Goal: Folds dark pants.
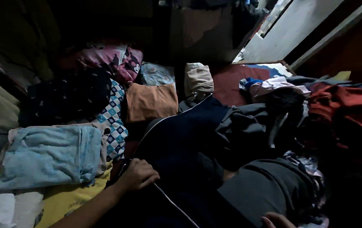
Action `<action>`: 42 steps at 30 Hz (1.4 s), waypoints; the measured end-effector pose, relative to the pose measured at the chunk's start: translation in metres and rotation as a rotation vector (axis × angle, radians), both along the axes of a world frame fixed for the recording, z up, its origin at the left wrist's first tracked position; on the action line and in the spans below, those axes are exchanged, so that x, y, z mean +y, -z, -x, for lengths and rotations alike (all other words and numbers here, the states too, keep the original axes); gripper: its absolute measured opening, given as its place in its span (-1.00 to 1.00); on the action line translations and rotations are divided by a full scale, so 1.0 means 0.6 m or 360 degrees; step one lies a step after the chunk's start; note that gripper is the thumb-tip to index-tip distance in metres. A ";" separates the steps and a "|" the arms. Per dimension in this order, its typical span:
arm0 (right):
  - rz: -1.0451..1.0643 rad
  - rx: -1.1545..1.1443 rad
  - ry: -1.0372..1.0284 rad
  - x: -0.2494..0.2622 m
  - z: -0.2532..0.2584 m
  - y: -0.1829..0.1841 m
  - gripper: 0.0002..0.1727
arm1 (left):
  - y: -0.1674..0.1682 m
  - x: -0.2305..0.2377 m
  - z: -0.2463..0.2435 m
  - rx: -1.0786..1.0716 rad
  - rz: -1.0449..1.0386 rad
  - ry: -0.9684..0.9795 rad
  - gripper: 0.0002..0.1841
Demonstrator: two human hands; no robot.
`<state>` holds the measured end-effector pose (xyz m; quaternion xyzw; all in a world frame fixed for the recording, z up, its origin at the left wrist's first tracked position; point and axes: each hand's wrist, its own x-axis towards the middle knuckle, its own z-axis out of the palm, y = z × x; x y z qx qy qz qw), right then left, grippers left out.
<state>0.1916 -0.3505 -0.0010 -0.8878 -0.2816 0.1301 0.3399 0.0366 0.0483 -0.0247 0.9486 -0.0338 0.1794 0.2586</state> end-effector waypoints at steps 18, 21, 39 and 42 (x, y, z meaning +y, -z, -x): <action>-0.0562 0.0700 0.0203 0.190 -0.075 -0.029 -0.69 | 0.008 0.150 -0.516 0.1073 0.0262 -0.1458 -0.52; -0.0749 0.1082 0.0366 0.185 -0.088 -0.029 -0.77 | 0.006 0.199 -0.475 0.0858 0.0700 -0.1546 -0.55; -0.1166 0.0966 0.0173 0.156 -0.082 0.073 -0.83 | 0.049 0.217 -0.423 0.0199 0.1655 -0.1646 -0.66; -0.1162 0.0971 0.0161 0.155 -0.082 0.077 -0.81 | 0.046 0.214 -0.421 0.0226 0.1664 -0.1635 -0.63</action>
